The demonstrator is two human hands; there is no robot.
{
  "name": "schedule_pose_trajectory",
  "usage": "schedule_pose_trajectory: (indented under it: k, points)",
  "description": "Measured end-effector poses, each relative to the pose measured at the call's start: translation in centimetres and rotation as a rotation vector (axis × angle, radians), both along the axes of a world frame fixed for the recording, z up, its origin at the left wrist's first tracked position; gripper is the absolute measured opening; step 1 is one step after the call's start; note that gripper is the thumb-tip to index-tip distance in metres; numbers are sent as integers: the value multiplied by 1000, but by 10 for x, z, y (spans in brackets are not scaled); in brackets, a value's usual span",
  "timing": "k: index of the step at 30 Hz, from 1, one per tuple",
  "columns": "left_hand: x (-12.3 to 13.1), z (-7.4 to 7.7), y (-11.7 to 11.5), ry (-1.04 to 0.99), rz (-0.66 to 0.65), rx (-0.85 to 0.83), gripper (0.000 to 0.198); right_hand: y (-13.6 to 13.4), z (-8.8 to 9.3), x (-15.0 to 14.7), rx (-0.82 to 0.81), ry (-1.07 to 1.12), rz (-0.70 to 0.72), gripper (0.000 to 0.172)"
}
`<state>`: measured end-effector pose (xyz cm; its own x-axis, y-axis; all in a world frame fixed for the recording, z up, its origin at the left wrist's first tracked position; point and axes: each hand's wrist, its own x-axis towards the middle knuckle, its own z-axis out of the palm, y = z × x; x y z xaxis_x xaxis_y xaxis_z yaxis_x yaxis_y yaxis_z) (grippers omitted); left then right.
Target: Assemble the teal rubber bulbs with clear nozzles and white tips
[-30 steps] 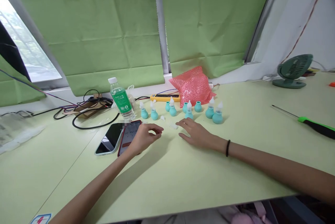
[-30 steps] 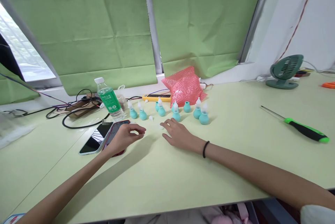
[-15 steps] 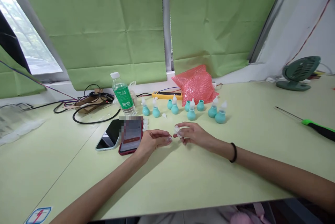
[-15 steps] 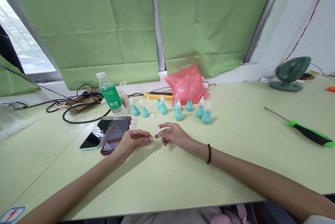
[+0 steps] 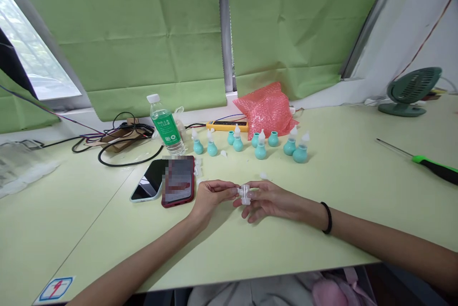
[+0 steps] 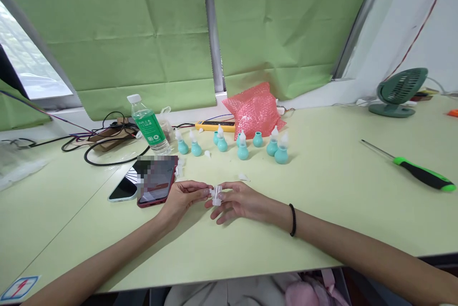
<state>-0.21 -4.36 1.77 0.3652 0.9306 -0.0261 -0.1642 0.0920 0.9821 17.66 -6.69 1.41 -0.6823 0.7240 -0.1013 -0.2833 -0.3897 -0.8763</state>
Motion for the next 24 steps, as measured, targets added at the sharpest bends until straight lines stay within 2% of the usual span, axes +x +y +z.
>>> schedule_pose_trajectory:
  k: [6, 17, 24]
  points:
    - [2, 3, -5, 92, 88, 88, 17, 0, -2, 0, -7, 11, -8, 24]
    - [2, 7, -10, 153, 111, 182, 14, -1, -2, 0, 26, 22, 13, 27]
    - [0, 5, -6, 64, -101, 10, 17, -2, -1, 1, 53, 21, 42, 25]
